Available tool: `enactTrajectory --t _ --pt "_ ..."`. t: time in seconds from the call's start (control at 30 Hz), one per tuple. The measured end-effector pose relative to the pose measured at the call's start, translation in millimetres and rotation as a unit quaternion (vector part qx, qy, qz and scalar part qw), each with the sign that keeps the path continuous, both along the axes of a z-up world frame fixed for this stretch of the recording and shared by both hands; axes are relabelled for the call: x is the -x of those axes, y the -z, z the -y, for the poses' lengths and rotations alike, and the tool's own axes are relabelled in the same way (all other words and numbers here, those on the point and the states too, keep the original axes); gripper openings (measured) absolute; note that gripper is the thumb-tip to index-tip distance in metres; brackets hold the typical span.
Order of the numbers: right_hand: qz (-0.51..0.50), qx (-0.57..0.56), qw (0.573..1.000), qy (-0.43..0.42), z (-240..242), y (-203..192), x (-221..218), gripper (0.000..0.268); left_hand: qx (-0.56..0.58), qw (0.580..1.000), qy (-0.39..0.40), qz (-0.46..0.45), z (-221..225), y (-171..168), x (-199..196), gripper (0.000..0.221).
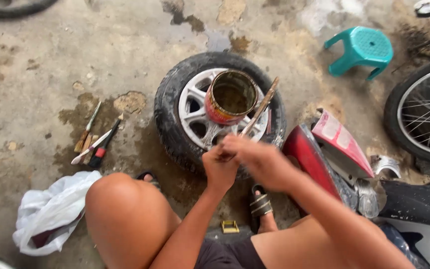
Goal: The person sits on the floor and scrapes a thick, dark substance off a metal part using a flat metal tool. They repeatedly scrape the surface and occasionally wipe the tool against a nearby tire.
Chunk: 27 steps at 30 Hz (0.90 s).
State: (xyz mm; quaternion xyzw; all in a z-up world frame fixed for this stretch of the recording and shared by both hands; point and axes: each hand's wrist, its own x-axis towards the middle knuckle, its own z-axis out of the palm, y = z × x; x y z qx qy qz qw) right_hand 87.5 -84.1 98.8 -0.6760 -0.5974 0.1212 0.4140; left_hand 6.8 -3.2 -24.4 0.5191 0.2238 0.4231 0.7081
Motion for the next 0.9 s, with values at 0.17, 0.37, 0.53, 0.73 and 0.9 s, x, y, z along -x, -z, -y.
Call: enactTrajectory --t 0.17,0.37,0.53,0.73,0.9 --pt "-0.019 -0.023 0.999 0.020 1.7 0.2 7.1 0.038 0.038 0.999 0.033 -0.002 -9.3 -13.9 -1.8 0.028" --pt "-0.010 -0.015 0.997 0.072 1.1 20.0 -21.9 0.031 0.054 0.998 0.030 -0.010 -10.4 -23.3 6.8 0.023" --pt "0.025 -0.049 0.996 0.068 -0.6 17.5 -11.6 0.022 -0.006 0.999 0.037 -0.002 -12.4 -31.4 12.5 0.031" --pt "0.026 -0.074 0.994 0.081 1.7 32.6 -2.7 0.027 -0.027 0.997 0.053 0.038 -14.6 -16.1 4.7 0.034" --pt "0.088 -0.061 0.988 0.112 3.3 24.0 -0.3 0.030 -0.048 0.996 0.055 0.042 -16.3 -21.0 -1.8 0.031"
